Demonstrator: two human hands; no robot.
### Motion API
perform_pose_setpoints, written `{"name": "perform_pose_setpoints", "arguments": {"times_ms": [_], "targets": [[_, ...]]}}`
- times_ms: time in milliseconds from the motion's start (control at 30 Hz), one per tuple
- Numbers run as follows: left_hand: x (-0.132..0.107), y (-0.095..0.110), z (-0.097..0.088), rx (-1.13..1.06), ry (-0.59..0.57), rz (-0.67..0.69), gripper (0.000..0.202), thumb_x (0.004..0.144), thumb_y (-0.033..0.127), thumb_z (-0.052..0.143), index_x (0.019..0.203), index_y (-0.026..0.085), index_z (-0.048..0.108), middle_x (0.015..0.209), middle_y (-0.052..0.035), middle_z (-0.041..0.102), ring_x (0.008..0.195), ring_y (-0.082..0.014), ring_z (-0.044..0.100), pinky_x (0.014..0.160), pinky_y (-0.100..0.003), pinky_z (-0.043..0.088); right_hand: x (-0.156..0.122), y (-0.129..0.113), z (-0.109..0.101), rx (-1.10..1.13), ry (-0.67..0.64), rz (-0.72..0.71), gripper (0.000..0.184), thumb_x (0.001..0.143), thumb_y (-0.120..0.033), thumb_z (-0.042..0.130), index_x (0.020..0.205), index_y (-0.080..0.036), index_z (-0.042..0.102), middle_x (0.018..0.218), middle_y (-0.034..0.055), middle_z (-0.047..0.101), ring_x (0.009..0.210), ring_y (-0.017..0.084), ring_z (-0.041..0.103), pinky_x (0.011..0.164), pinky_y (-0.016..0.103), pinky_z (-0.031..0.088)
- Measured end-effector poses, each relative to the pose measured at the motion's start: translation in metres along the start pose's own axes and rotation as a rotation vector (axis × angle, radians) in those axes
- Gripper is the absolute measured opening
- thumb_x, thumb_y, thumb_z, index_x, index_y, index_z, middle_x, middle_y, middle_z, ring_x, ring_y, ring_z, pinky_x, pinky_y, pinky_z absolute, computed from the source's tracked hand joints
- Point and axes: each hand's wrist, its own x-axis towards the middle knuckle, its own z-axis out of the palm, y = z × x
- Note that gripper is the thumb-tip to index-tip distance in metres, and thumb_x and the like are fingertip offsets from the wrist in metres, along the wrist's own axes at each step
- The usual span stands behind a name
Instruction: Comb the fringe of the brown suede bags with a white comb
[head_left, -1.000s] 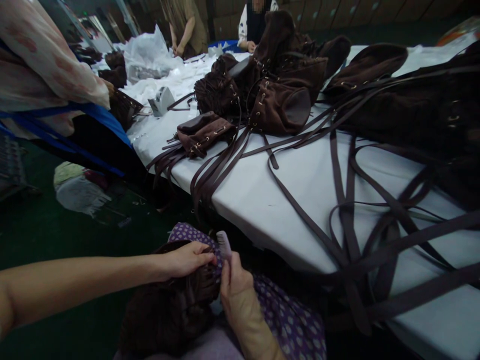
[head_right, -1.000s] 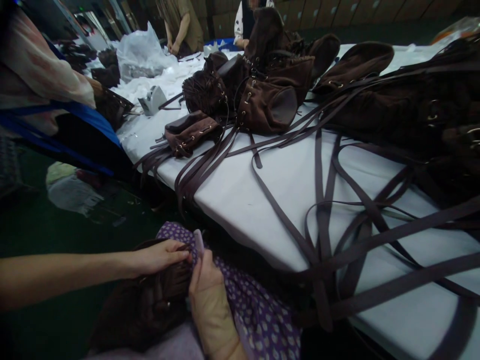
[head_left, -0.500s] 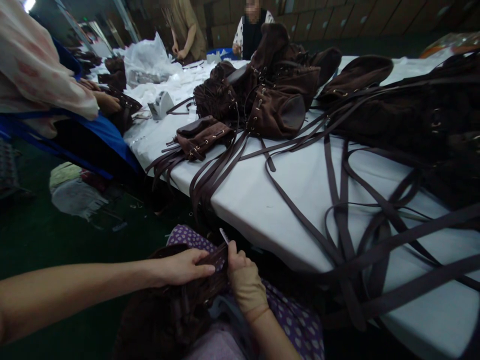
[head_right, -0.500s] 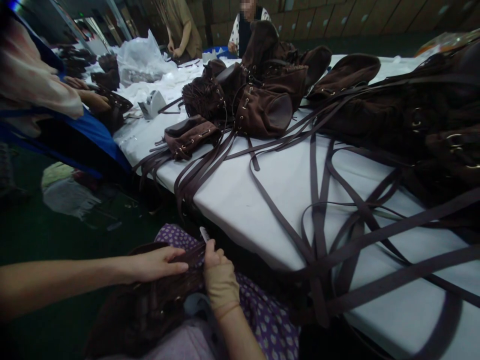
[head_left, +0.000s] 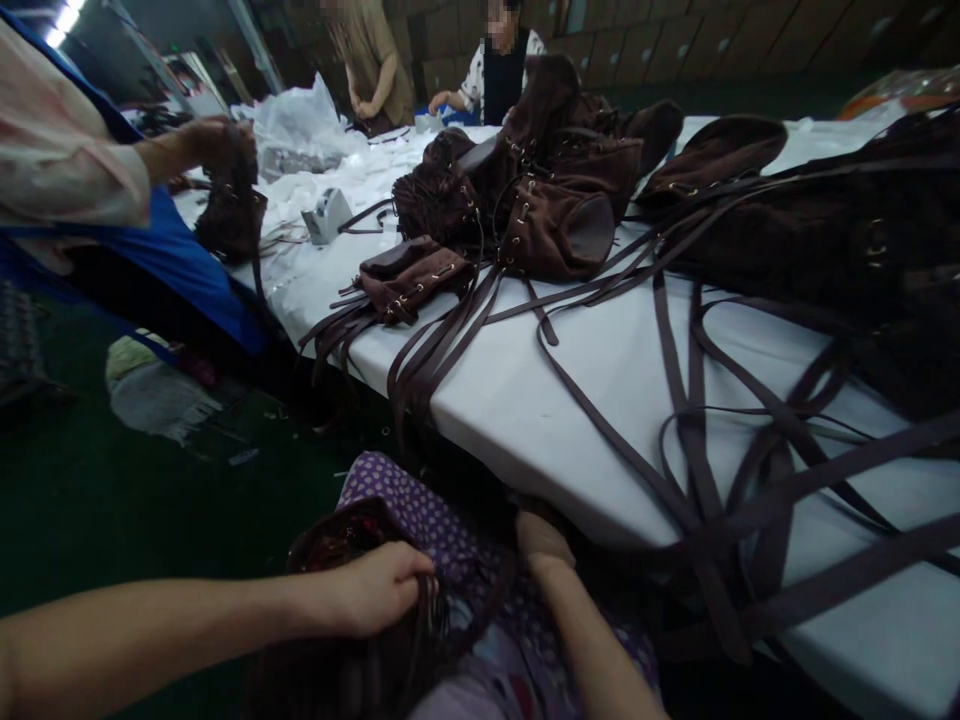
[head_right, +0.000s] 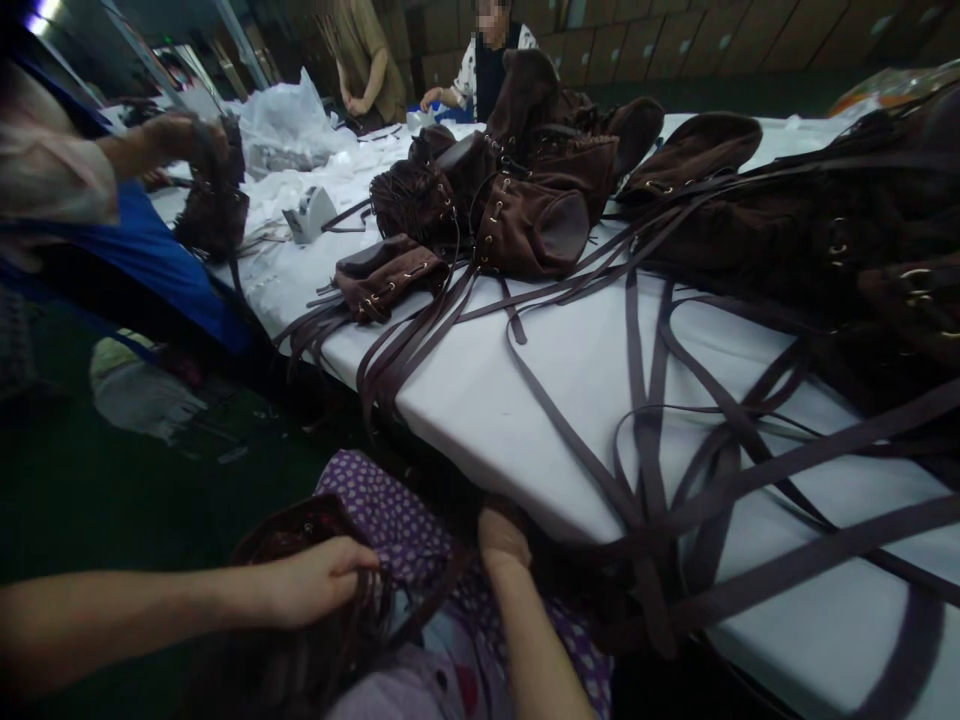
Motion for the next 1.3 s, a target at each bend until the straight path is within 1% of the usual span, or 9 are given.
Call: {"name": "perform_pose_setpoints", "arguments": {"times_ms": [167,300,467,600,700,900,1000,1133,1300], "targets": [[0.021,-0.022,-0.017,-0.474,0.191,-0.256,0.023,0.071,0.039,0.055,0.066,0.017,0.054,0.055,0.0017,0.055,0.045,-0.0108,0.044,0.048,-0.023,0.031,-0.053,0.022,-0.011,0.163,-0.004,-0.061,0.036,0.096,-0.021,0.028,0.103,-0.017,0.063,0.080,0.0084,0.071,0.074,0.018,0.069,0.065,0.024,0.048],[0.029,-0.010,-0.022,-0.513,0.212,-0.267,0.036,0.075,0.052,0.054,0.068,0.017,0.056,0.060,-0.0002,0.059,0.052,-0.0133,0.051,0.054,-0.025,0.039,-0.100,-0.033,-0.018,0.425,0.185,-0.229,0.035,0.099,-0.031,0.025,0.108,-0.021,0.057,0.066,0.0027,0.066,0.056,0.017,0.065,0.050,0.024,0.043],[0.013,0.014,-0.018,-0.297,0.109,-0.011,0.031,0.078,0.047,0.057,0.071,0.017,0.053,0.066,0.0020,0.055,0.062,-0.0130,0.047,0.059,-0.025,0.037,-0.092,-0.079,0.002,0.051,0.011,-0.323,0.033,0.092,-0.013,0.036,0.118,-0.022,0.055,0.082,0.0085,0.070,0.075,0.023,0.069,0.061,0.028,0.049],[-0.003,0.014,-0.018,-0.139,0.013,0.105,0.036,0.083,0.047,0.050,0.064,0.017,0.049,0.060,0.0039,0.043,0.058,-0.0107,0.037,0.056,-0.024,0.030,-0.059,-0.062,0.015,-0.114,-0.036,-0.241,0.046,0.088,-0.006,0.040,0.132,-0.018,0.047,0.094,0.0132,0.070,0.092,0.023,0.068,0.075,0.030,0.050],[-0.010,0.009,-0.017,-0.173,-0.016,0.121,0.039,0.084,0.051,0.049,0.065,0.017,0.048,0.060,0.0040,0.042,0.057,-0.0100,0.036,0.055,-0.024,0.029,-0.037,-0.028,0.008,-0.103,-0.031,-0.099,0.037,0.088,-0.005,0.037,0.118,-0.010,0.056,0.090,0.0181,0.070,0.085,0.025,0.070,0.070,0.032,0.050],[-0.016,-0.002,-0.026,-0.275,0.298,-0.142,0.047,0.081,0.065,0.046,0.085,0.018,0.051,0.075,0.0006,0.053,0.067,-0.0140,0.049,0.059,-0.024,0.038,-0.044,0.023,-0.004,0.093,0.061,-0.053,0.034,0.095,-0.022,0.029,0.112,-0.016,0.058,0.083,0.0108,0.069,0.076,0.020,0.068,0.066,0.026,0.046],[-0.018,0.000,-0.039,-0.027,0.226,-0.144,0.064,0.066,0.065,0.066,0.108,0.018,0.056,0.094,-0.0055,0.062,0.084,-0.0213,0.057,0.071,-0.027,0.043,-0.065,0.021,-0.004,0.379,0.185,-0.079,0.037,0.094,-0.035,0.028,0.105,-0.018,0.059,0.071,0.0060,0.065,0.059,0.019,0.062,0.057,0.027,0.044],[-0.020,0.018,-0.050,0.311,0.038,-0.032,0.113,0.045,0.047,0.086,0.143,0.025,0.035,0.118,-0.0086,0.063,0.106,-0.0310,0.058,0.088,-0.032,0.042,-0.091,0.002,-0.008,0.625,0.208,-0.118,0.037,0.091,-0.044,0.031,0.098,-0.021,0.059,0.058,0.0015,0.058,0.045,0.017,0.054,0.045,0.026,0.040],[-0.010,0.031,-0.044,0.342,-0.013,0.029,0.087,0.060,0.024,0.073,0.141,0.023,0.040,0.108,-0.0060,0.068,0.093,-0.0262,0.063,0.075,-0.029,0.047,-0.108,-0.012,-0.014,0.789,0.193,-0.106,0.033,0.091,-0.045,0.035,0.096,-0.021,0.057,0.057,-0.0002,0.058,0.039,0.015,0.051,0.039,0.024,0.038]]}}
